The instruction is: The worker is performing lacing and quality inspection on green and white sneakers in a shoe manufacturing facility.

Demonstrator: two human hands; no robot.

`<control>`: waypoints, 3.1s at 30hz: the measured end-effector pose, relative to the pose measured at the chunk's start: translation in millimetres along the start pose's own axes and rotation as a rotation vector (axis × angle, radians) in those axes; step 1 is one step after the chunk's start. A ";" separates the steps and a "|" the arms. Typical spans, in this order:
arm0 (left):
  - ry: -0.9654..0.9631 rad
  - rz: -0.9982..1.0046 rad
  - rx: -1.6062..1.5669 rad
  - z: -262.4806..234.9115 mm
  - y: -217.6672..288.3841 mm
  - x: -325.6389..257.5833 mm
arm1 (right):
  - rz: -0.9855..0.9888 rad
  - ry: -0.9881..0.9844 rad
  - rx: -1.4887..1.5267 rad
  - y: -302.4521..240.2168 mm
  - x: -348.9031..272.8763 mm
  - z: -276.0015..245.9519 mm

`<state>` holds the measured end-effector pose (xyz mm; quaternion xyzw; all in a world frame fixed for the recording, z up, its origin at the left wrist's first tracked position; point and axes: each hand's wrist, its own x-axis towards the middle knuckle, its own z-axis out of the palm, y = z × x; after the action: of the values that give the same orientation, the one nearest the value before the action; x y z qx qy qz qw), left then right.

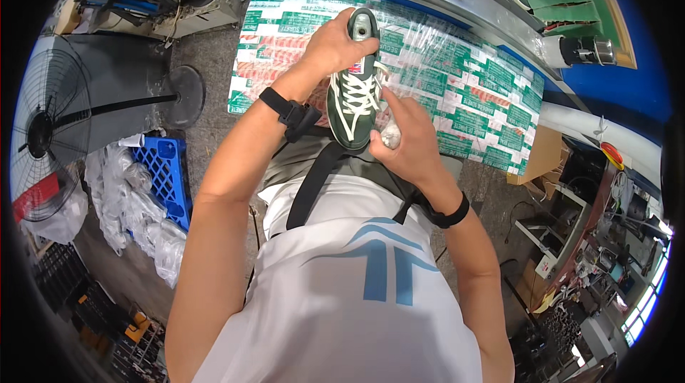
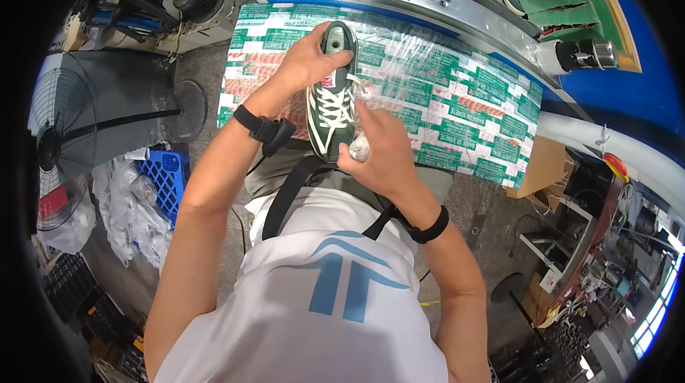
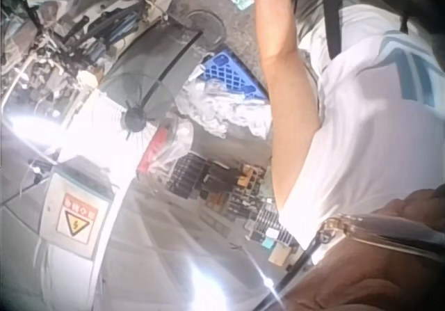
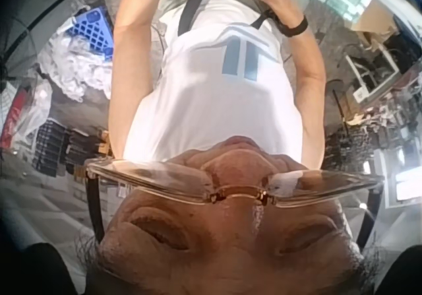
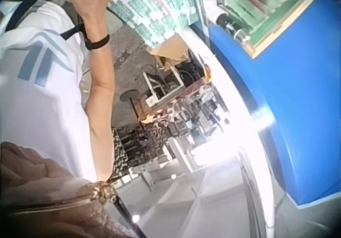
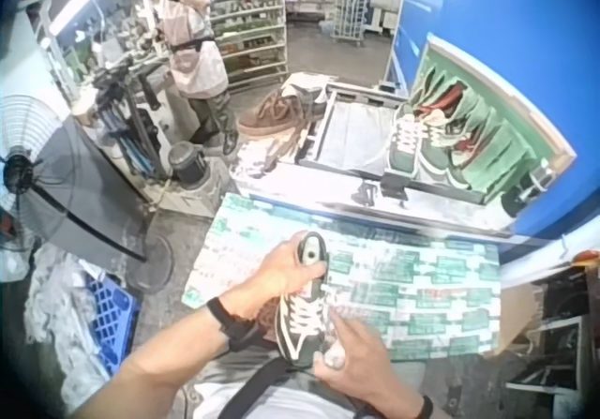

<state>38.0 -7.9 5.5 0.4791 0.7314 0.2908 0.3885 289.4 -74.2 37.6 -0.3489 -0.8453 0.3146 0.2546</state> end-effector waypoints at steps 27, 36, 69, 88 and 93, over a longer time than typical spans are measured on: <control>-0.017 0.016 0.040 -6.8 7.2 -2.7 | -0.016 -0.189 -0.159 -26.0 -34.3 -45.7; -0.008 0.009 0.023 -0.9 2.3 -4.3 | -0.276 -0.153 -0.311 -11.0 14.2 8.7; 0.097 -0.143 -0.497 -7.1 -66.2 -75.2 | 0.229 0.221 -0.474 190.3 -20.3 -66.4; 0.159 0.220 0.363 -248.1 42.9 168.6 | 0.209 0.288 -0.488 194.2 -16.7 -45.7; 0.174 0.288 0.316 -247.6 55.1 234.9 | 0.167 0.328 -0.505 193.1 -12.0 -45.0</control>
<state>-201.7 217.1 112.4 0.6065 0.7227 0.2652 0.1989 409.1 40.6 -71.6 -0.5156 -0.8126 0.0542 0.2662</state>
